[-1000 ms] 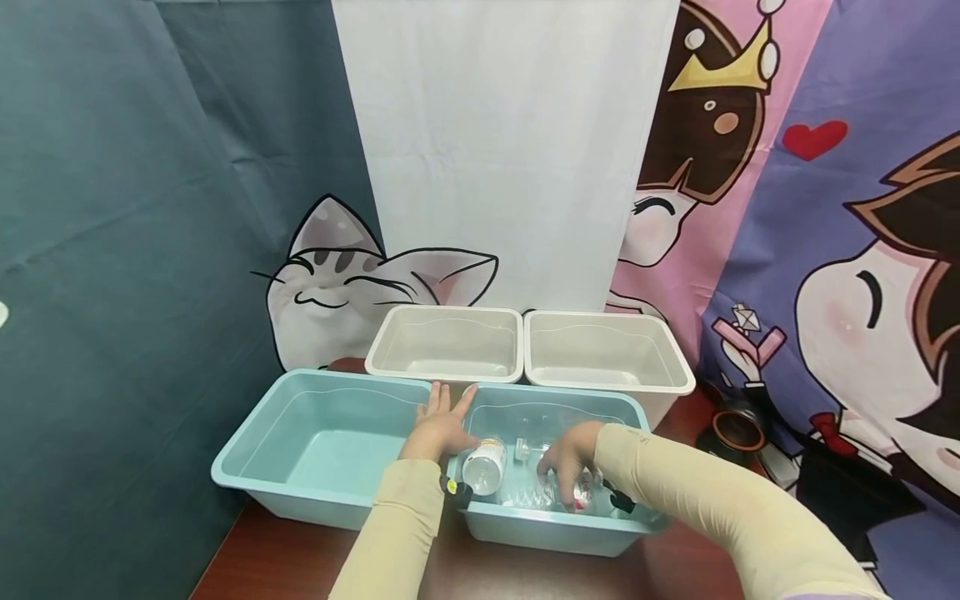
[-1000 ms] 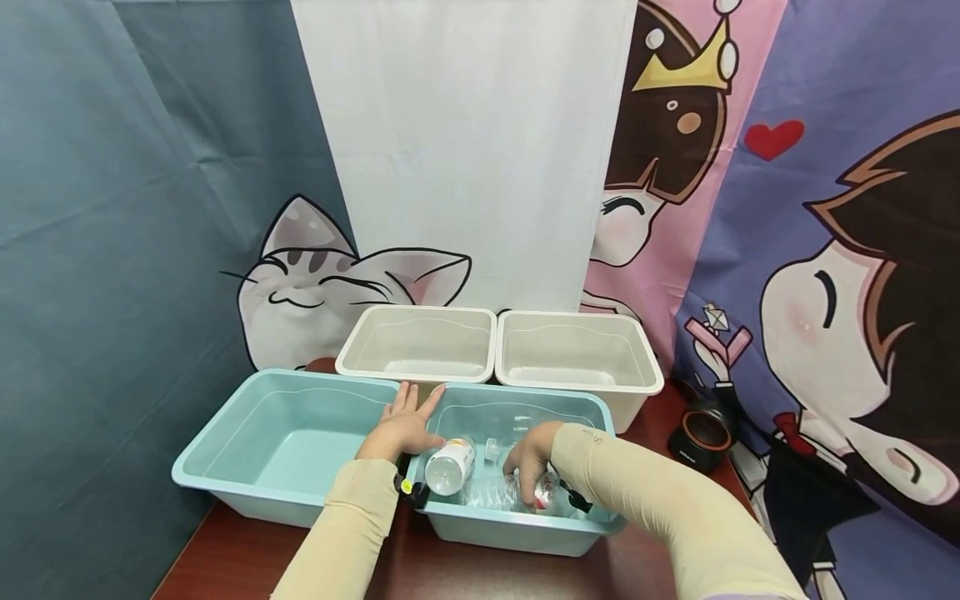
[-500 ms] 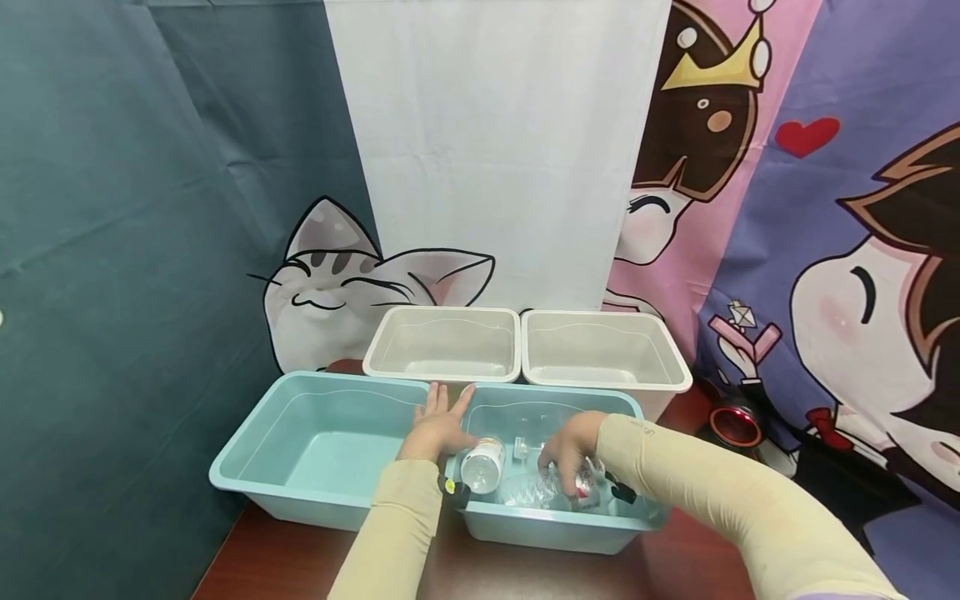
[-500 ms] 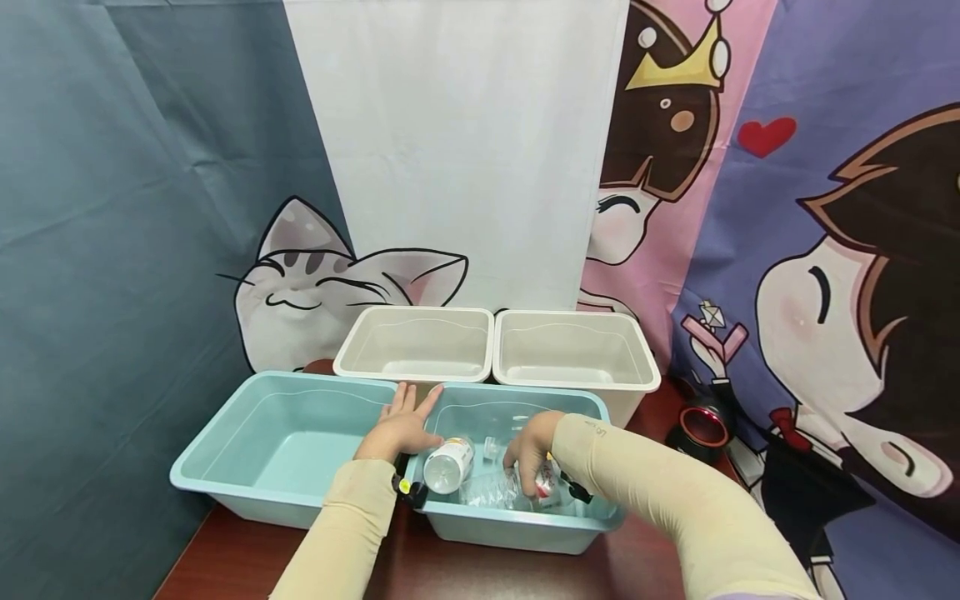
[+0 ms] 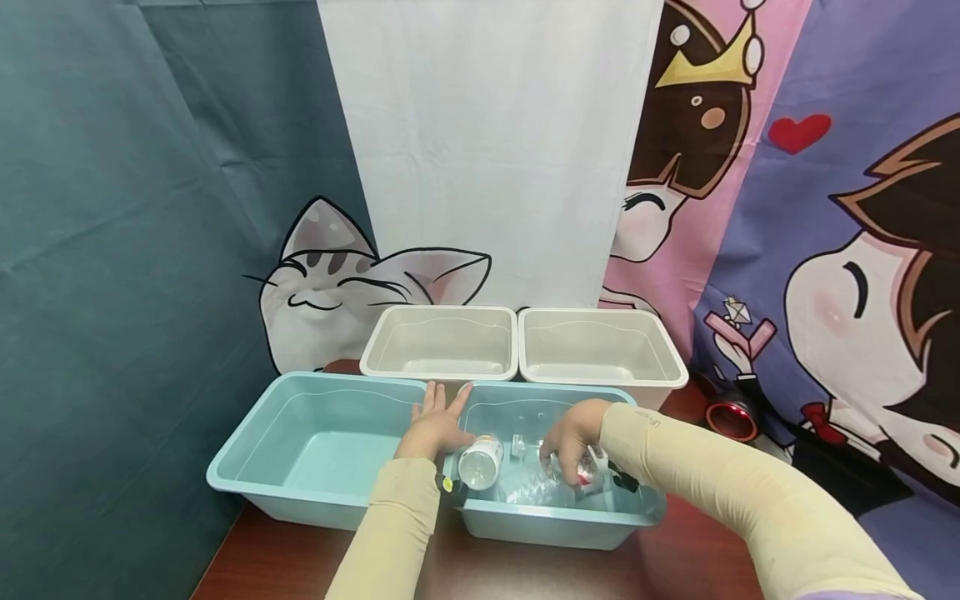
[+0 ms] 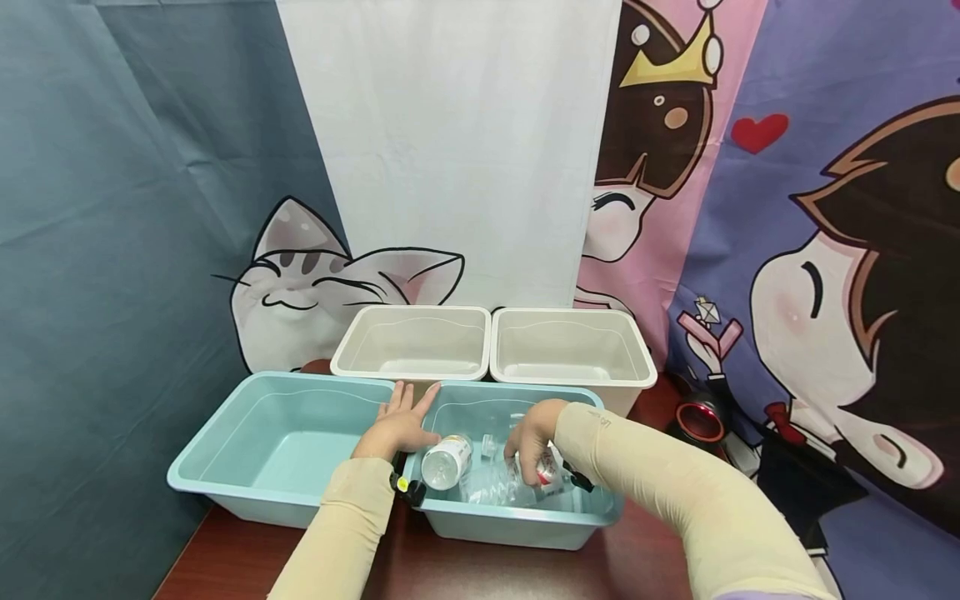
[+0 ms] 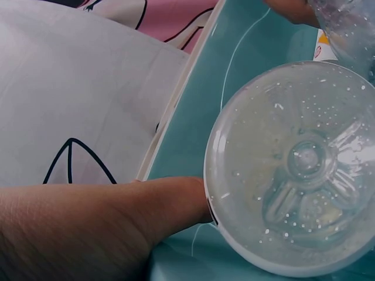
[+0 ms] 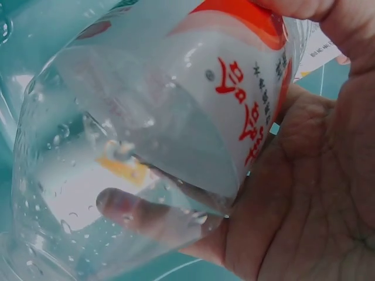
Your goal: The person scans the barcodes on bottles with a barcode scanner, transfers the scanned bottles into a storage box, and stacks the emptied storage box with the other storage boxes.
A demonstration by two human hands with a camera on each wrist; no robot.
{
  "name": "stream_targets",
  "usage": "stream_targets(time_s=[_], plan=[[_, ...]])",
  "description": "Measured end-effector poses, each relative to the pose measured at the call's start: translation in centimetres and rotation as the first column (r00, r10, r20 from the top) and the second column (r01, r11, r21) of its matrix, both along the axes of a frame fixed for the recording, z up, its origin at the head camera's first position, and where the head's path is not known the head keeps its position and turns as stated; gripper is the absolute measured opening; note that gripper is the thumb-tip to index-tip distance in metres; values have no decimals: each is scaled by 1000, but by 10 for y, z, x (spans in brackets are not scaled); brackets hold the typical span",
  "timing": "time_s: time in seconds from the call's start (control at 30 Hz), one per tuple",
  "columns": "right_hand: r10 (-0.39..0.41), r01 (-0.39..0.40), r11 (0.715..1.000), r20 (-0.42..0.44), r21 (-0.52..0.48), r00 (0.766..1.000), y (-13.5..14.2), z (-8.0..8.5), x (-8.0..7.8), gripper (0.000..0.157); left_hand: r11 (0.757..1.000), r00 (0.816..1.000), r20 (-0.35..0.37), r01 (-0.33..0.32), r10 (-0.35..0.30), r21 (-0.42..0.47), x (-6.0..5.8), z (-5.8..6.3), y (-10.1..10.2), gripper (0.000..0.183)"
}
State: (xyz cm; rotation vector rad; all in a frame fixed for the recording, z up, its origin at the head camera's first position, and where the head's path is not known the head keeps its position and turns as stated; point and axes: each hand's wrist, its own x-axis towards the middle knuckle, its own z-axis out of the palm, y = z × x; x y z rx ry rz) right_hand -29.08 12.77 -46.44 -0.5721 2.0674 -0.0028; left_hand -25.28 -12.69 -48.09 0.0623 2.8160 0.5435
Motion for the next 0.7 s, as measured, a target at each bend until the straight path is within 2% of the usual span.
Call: stream_targets(time_s=[0.17,0.5,0.7], plan=[[4,-4,1000,-25,-3,1000,1,5,0,82,1000,1000,-7,-1,1,-8,1,0,1,98],[10,-10,1000,-41,-17,999,4,12,-2,81,1000,1000,-12,-1,1,-5,1,-1,0,98],[73,-77,996,-108,-34,991,7,22,-3,79,1000,1000,-9,-5,5,21,2,-1,0,100]])
